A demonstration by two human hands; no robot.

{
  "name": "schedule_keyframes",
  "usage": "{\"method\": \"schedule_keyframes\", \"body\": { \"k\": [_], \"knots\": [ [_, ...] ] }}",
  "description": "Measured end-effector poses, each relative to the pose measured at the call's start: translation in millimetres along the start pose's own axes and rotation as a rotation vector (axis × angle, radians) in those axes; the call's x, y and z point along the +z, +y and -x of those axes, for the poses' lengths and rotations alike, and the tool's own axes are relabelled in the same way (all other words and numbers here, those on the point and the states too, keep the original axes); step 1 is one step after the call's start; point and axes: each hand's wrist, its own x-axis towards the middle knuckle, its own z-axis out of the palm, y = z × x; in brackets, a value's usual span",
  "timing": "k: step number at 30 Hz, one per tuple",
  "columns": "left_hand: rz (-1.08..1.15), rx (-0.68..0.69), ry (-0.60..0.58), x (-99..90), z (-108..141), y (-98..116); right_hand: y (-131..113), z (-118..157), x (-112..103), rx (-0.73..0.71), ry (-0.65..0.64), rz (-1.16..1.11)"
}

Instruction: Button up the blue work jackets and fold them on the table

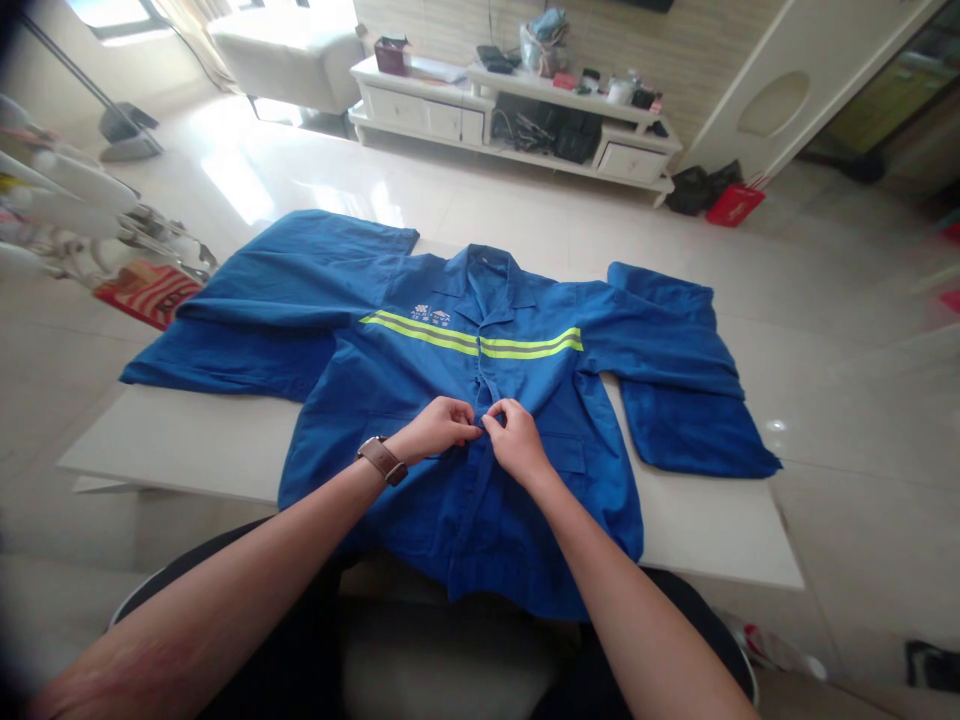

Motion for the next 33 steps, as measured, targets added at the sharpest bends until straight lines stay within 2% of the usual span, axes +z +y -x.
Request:
{"method": "schedule_keyframes", "body": {
  "k": [3, 9, 15, 18, 23, 25, 28, 31, 33],
  "knots": [
    [-0.030, 0.032, -0.013, -2.0, 0, 1, -1, 0, -2, 0.028, 0.000, 0.007],
    [-0.066, -0.017, -0.002, -2.7, -4, -5, -5, 2, -5, -0.026, 0.021, 0.124],
    [-0.271, -0.040, 0.145, 2.9, -8, -10, -9, 5, -8, -0.015, -0.003, 0.216],
    [-0.395, 0.046, 0.199, 6.1, -4, -3, -13, 5, -12, 0.024, 0.002, 0.232],
    [-0.751, 0.336, 0.431, 1.9, 1, 10, -17, 8, -14, 0.015, 0.010, 0.288],
    [-0.892, 0.344, 0.380, -0.7, 1, 10, -17, 9, -14, -0.059, 0.038, 0.352],
    [-1.008, 0.204, 0.231, -1.8, -2, 7, -12, 9, -14, -0.188, 0.046, 0.511],
    [-1.051, 0.156, 0.209, -1.2, -5, 4, -6, 7, -14, -0.254, -0.064, 0.660],
    [-1.041, 0.141, 0.214, -1.7, -8, 6, -3, 5, -15, -0.232, -0.145, 0.712]
  ]
}}
